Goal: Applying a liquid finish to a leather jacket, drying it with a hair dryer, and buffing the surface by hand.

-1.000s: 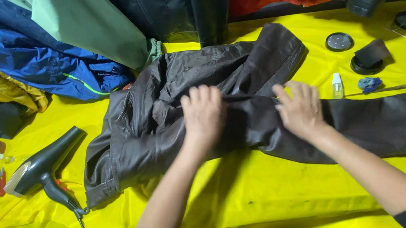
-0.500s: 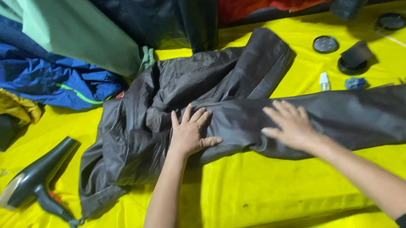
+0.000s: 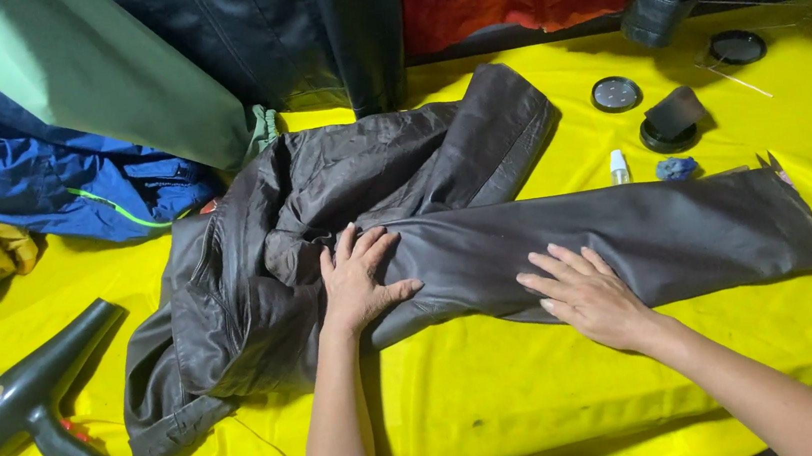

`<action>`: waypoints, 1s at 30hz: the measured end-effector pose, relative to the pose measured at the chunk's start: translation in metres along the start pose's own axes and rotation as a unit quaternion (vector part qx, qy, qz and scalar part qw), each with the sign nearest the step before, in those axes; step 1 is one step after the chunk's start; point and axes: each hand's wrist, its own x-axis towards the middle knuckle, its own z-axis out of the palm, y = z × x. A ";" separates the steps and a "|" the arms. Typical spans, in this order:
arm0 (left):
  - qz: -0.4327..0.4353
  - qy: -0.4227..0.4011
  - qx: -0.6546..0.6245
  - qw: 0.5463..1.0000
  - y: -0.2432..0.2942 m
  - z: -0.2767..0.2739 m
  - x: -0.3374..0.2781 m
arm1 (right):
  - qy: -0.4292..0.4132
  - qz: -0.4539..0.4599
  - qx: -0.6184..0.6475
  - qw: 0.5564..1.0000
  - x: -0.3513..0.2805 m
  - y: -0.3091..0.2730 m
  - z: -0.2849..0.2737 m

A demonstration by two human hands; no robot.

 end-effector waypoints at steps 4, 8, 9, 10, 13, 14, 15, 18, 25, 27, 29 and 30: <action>-0.011 0.008 -0.039 0.999 -0.005 0.000 0.002 | 0.049 -0.024 0.016 0.998 0.000 0.000 0.000; 0.005 0.079 -0.178 0.981 -0.016 0.005 0.002 | 0.096 -0.033 0.041 0.994 -0.001 0.005 0.008; 0.005 0.090 -0.195 0.977 -0.019 0.007 0.003 | 0.115 -0.040 0.048 0.991 -0.001 0.006 0.010; 0.005 0.089 -0.196 0.977 -0.015 0.005 0.002 | 0.114 -0.039 0.048 0.992 -0.001 0.010 0.015; -0.003 0.095 -0.174 0.980 -0.007 0.000 0.001 | 0.152 -0.050 0.071 0.985 0.001 0.017 0.022; -0.008 0.092 -0.144 0.985 -0.006 0.002 0.002 | 0.175 -0.054 0.100 0.978 0.000 0.017 0.022; -0.012 0.089 -0.114 0.989 -0.006 0.005 0.003 | 0.198 -0.058 0.129 0.970 -0.001 0.017 0.023; -0.019 0.084 -0.096 0.992 -0.010 0.009 0.007 | 0.227 -0.058 0.166 0.958 0.003 0.027 0.030; -0.025 0.092 -0.108 0.990 -0.011 0.012 0.007 | 0.290 0.048 0.307 0.905 0.029 0.091 -0.049; 0.015 0.121 -0.075 0.990 -0.016 0.019 0.008 | 0.417 0.105 0.090 0.898 0.044 0.155 -0.054; 0.018 0.128 -0.072 0.989 -0.019 0.022 0.011 | 0.449 0.121 0.056 0.883 0.051 0.188 -0.079; 0.023 0.132 -0.069 0.989 -0.021 0.023 0.011 | 0.480 0.138 0.022 0.866 0.056 0.204 -0.091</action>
